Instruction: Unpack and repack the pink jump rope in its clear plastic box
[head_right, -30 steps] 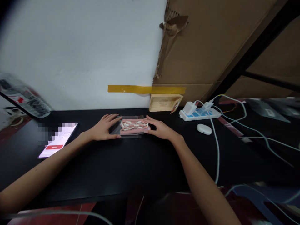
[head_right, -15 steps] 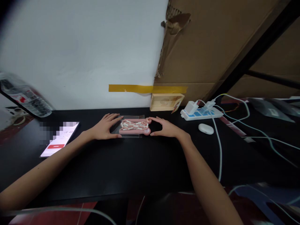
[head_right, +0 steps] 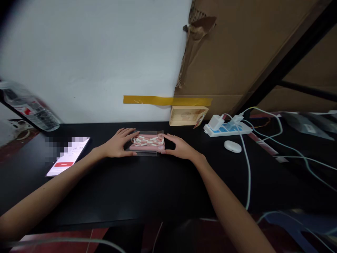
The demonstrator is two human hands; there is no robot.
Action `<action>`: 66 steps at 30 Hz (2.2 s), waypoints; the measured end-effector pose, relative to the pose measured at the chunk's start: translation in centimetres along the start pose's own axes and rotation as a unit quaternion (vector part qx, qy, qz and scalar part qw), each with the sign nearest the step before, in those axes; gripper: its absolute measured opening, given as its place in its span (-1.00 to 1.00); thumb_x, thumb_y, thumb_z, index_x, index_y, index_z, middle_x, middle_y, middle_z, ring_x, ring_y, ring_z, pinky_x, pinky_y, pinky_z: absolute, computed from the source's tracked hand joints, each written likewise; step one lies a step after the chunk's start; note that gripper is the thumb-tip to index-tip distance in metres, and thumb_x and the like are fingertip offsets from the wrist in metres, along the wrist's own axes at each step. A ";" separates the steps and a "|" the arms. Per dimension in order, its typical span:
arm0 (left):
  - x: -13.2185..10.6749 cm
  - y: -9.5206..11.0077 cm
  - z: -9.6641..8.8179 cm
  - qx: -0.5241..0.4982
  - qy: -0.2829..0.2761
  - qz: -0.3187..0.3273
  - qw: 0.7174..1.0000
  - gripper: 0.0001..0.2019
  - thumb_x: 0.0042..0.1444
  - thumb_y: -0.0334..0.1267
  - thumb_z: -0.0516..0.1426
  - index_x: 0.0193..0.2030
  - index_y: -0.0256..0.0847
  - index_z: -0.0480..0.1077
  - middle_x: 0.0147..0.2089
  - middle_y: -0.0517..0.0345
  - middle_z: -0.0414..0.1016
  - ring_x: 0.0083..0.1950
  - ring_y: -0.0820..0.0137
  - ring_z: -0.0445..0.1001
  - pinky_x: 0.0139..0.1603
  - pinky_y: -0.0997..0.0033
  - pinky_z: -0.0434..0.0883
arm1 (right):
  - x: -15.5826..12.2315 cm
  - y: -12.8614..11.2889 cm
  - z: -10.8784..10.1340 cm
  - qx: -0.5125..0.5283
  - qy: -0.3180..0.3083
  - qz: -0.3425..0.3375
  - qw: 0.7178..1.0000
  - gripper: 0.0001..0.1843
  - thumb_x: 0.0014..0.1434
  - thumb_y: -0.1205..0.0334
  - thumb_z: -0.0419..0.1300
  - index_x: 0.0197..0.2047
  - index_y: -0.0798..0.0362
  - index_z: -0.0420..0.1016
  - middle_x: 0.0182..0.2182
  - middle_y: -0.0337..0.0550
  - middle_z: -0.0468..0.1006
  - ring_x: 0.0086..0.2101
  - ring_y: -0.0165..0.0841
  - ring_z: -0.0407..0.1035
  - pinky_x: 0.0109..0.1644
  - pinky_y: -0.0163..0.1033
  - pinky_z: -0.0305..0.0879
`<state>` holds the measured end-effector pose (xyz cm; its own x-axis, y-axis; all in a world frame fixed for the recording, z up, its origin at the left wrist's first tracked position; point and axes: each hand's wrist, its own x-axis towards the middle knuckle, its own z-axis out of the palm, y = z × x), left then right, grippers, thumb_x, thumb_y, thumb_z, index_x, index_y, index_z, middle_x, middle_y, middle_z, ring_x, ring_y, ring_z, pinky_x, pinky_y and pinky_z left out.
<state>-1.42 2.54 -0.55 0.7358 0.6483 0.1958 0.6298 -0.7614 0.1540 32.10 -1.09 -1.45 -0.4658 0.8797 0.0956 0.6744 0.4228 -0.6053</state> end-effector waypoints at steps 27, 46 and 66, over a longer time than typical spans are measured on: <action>-0.1 -0.1 0.0 -0.008 -0.002 0.015 1.000 -0.02 0.09 0.48 0.04 0.48 -0.12 0.02 0.47 -0.21 0.08 0.47 -0.10 0.05 0.41 -0.22 -0.05 | 0.8 1.0 1.4 -0.040 0.004 -0.012 0.999 -0.16 0.13 -0.31 0.27 0.41 -0.37 0.15 0.44 -0.21 0.11 0.41 0.02 -0.09 0.43 0.33 -0.11; 0.1 0.6 0.2 0.003 -0.004 0.031 1.000 -0.04 0.12 0.47 0.01 0.49 -0.10 0.00 0.46 -0.19 0.10 0.47 -0.11 0.04 0.41 -0.23 -0.05 | 1.3 1.0 1.8 -0.041 -0.011 -0.004 0.999 -0.27 0.20 -0.35 0.15 0.38 -0.40 0.21 0.47 -0.32 -0.02 0.43 0.02 -0.18 0.46 0.28 -0.20; 0.1 0.9 0.3 0.006 0.004 0.018 1.000 -0.03 0.11 0.46 0.04 0.47 -0.18 0.05 0.45 -0.24 0.11 0.47 -0.09 0.06 0.41 -0.21 -0.04 | 1.2 1.9 1.8 -0.017 0.055 -0.048 0.997 -0.49 0.39 -0.04 0.01 0.31 -0.08 0.36 0.32 -0.06 0.34 0.36 -0.12 0.10 0.44 0.19 -0.01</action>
<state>-0.64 1.91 -0.71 0.7558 0.6209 0.2078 0.6066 -0.7835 0.1346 31.80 0.38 -3.87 -0.4645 0.8525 0.2397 0.6497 0.5120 -0.5619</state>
